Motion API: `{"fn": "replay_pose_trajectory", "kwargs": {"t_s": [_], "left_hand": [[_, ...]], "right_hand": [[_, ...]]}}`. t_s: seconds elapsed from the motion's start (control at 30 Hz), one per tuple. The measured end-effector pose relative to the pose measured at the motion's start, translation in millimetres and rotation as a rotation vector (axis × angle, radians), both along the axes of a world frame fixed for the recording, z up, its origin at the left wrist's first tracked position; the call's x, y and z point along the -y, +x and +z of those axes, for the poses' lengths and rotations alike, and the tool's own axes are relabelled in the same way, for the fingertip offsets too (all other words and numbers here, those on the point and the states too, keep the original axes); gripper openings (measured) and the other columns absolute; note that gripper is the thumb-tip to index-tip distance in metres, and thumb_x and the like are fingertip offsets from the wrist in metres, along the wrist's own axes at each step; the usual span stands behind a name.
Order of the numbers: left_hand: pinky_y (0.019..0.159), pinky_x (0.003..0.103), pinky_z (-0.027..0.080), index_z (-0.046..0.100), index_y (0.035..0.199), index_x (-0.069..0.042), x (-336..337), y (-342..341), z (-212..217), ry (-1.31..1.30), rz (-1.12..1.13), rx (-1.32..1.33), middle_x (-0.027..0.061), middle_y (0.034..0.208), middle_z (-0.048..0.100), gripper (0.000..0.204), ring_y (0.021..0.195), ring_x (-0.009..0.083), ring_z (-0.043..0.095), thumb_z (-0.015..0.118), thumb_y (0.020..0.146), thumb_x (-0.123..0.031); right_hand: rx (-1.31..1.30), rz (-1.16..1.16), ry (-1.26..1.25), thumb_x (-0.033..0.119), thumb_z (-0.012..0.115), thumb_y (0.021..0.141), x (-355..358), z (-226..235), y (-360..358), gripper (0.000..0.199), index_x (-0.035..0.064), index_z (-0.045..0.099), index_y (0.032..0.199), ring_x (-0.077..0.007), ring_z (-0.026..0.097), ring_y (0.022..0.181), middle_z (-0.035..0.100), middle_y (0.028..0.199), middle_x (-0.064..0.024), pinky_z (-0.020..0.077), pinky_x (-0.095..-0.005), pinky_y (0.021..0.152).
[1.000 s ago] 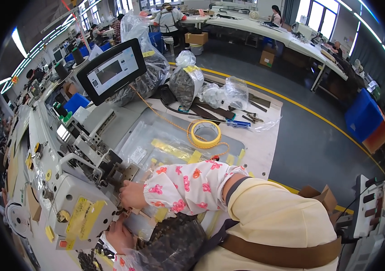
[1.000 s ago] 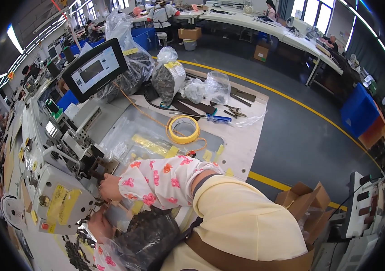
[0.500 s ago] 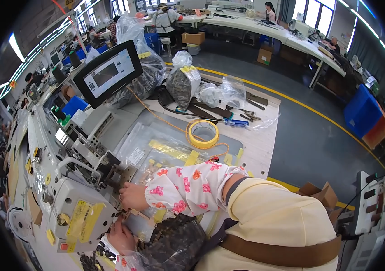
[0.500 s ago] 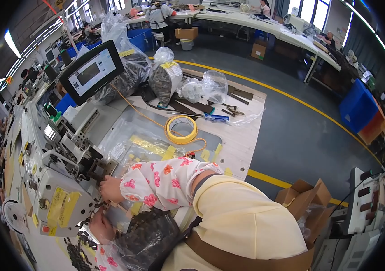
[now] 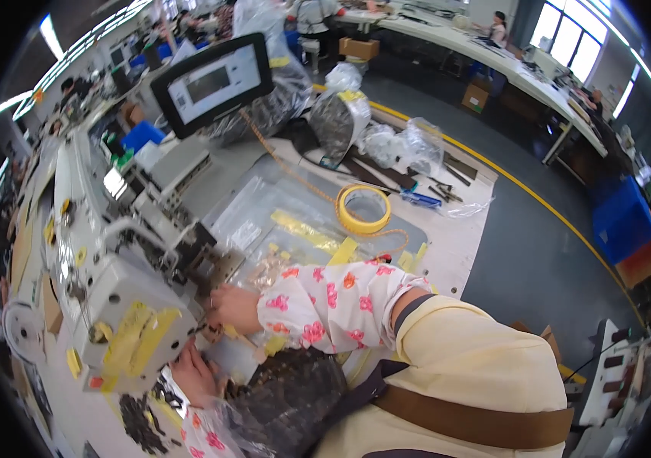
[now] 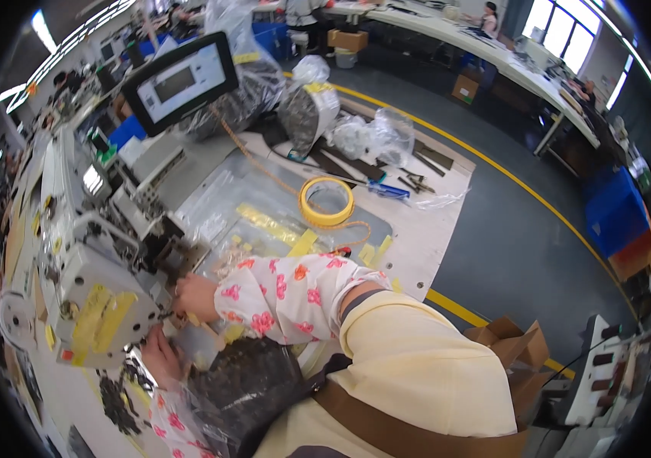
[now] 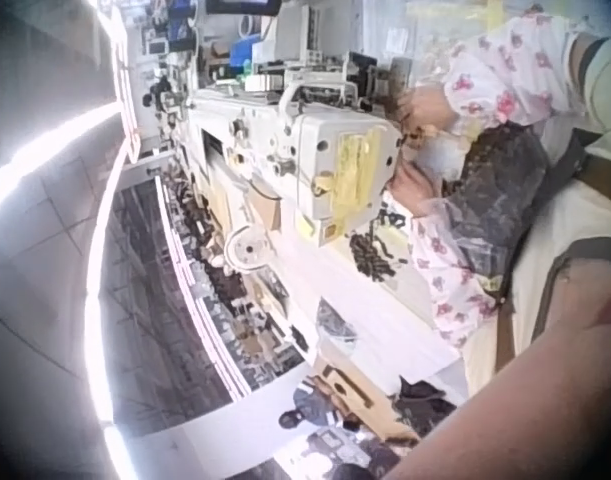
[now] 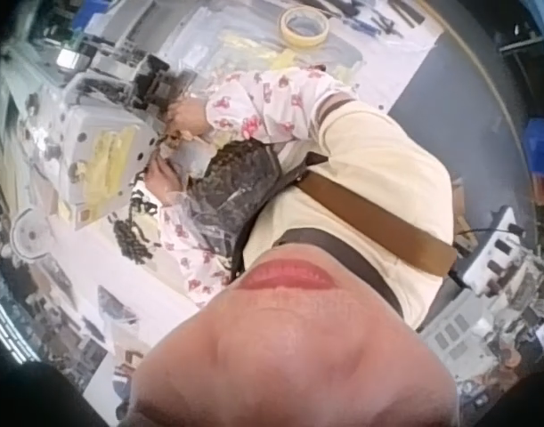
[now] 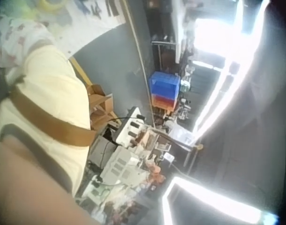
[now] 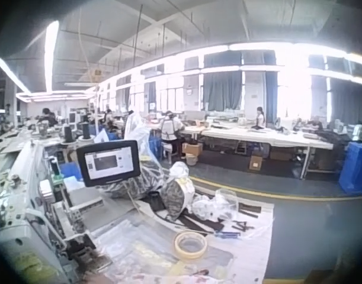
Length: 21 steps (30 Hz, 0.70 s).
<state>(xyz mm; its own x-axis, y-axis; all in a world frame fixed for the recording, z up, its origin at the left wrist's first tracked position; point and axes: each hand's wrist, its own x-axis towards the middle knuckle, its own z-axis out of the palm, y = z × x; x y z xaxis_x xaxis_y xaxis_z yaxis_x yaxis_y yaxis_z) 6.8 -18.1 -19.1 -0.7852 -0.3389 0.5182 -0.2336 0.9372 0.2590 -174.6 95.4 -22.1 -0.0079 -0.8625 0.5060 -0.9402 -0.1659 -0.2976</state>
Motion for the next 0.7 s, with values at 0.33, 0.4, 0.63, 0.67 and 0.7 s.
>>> {"fn": "replay_pose_trajectory", "kwargs": {"t_s": [0.33,0.4,0.63,0.67,0.7], "left_hand": [[0.072,0.044,0.041,0.063,0.082,-0.003,48,27,23,-0.419,0.423,0.003,0.0153,0.081,0.061,0.017,0.077,0.0342,0.055,0.06,0.067,-0.011],[0.072,0.043,0.04,0.062,0.083,-0.003,31,26,27,-0.333,0.35,0.009,0.0142,0.078,0.06,0.016,0.075,0.0334,0.055,0.059,0.07,-0.013],[0.072,0.039,0.041,0.06,0.095,-0.007,0,-6,7,0.008,-0.09,-0.042,0.0116,0.083,0.063,0.019,0.072,0.0316,0.055,0.055,0.077,-0.011],[0.072,0.039,0.041,0.06,0.096,-0.009,2,-6,7,0.003,-0.097,-0.051,0.0104,0.084,0.063,0.019,0.072,0.0308,0.055,0.055,0.078,-0.011],[0.072,0.039,0.041,0.06,0.097,-0.011,3,-5,6,-0.001,-0.104,-0.059,0.0093,0.085,0.064,0.019,0.071,0.03,0.056,0.055,0.079,-0.012]], "right_hand": [[0.414,0.146,-0.055,0.009,0.06,0.072,-4,52,-5,0.007,0.0051,0.062,0.077,-0.0281,0.058,0.061,0.06,0.074,-0.0095,0.0463,-0.0362,0.057],[0.447,0.31,0.258,0.011,0.061,0.073,-11,72,7,0.007,0.0052,0.062,0.077,-0.0282,0.058,0.064,0.06,0.075,-0.0088,0.0461,-0.0366,0.058],[0.251,0.556,0.415,0.014,0.068,0.071,-27,60,37,0.015,0.0047,0.06,0.081,-0.0272,0.056,0.071,0.057,0.076,-0.0069,0.0438,-0.036,0.064],[0.257,0.561,0.422,0.014,0.068,0.071,-29,60,39,0.015,0.0047,0.06,0.081,-0.0272,0.056,0.071,0.057,0.076,-0.0069,0.0438,-0.036,0.064],[0.219,0.572,0.411,0.013,0.068,0.071,-31,59,41,0.017,0.0041,0.059,0.082,-0.0279,0.056,0.072,0.057,0.076,-0.0074,0.044,-0.0362,0.064]]}}
